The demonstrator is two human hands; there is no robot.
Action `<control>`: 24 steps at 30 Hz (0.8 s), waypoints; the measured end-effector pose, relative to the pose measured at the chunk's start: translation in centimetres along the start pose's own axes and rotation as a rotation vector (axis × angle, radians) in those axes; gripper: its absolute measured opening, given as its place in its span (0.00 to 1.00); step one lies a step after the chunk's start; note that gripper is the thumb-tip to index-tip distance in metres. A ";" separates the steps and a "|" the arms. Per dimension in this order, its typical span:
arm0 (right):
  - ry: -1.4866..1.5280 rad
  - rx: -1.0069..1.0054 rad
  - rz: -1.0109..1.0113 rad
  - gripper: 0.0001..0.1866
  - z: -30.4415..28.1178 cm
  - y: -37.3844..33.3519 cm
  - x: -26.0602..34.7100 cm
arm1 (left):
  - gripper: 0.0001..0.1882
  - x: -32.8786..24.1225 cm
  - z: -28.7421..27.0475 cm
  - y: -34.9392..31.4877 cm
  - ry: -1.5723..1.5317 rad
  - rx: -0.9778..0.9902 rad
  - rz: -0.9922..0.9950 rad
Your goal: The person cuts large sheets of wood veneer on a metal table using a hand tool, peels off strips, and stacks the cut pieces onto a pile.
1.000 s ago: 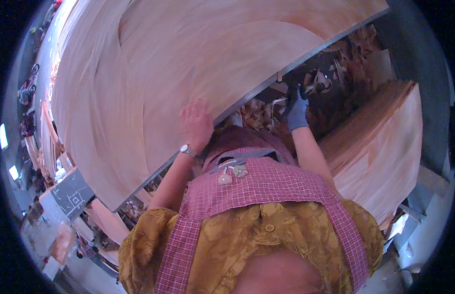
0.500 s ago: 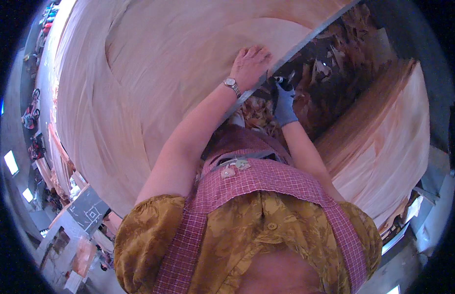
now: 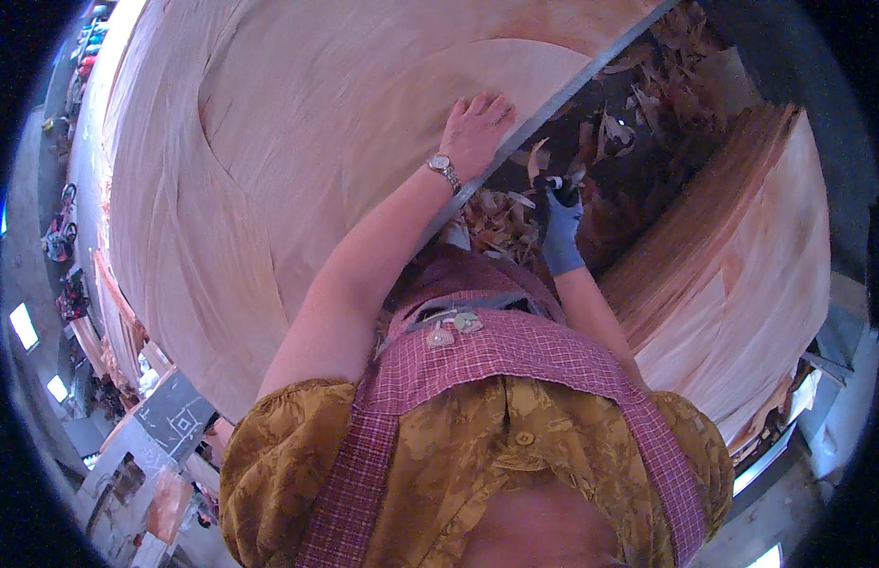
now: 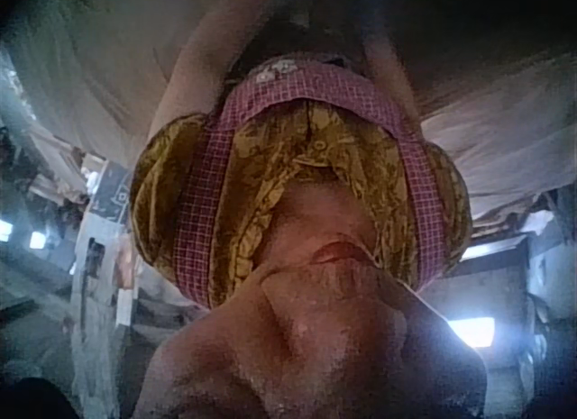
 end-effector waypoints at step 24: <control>-0.879 0.786 -0.343 0.19 17.2 -5.1 6.8 | 0.16 5.5 -2.3 -18.5 -1.521 -0.458 -0.984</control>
Point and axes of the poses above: each hand's wrist, its own y-axis towards the middle knuckle, its own z-axis out of the palm, x = y × z, the point moved 5 cm from there along y, towards the middle knuckle, and after that the axes turned 8 degrees about z, right-handed, at the moved point
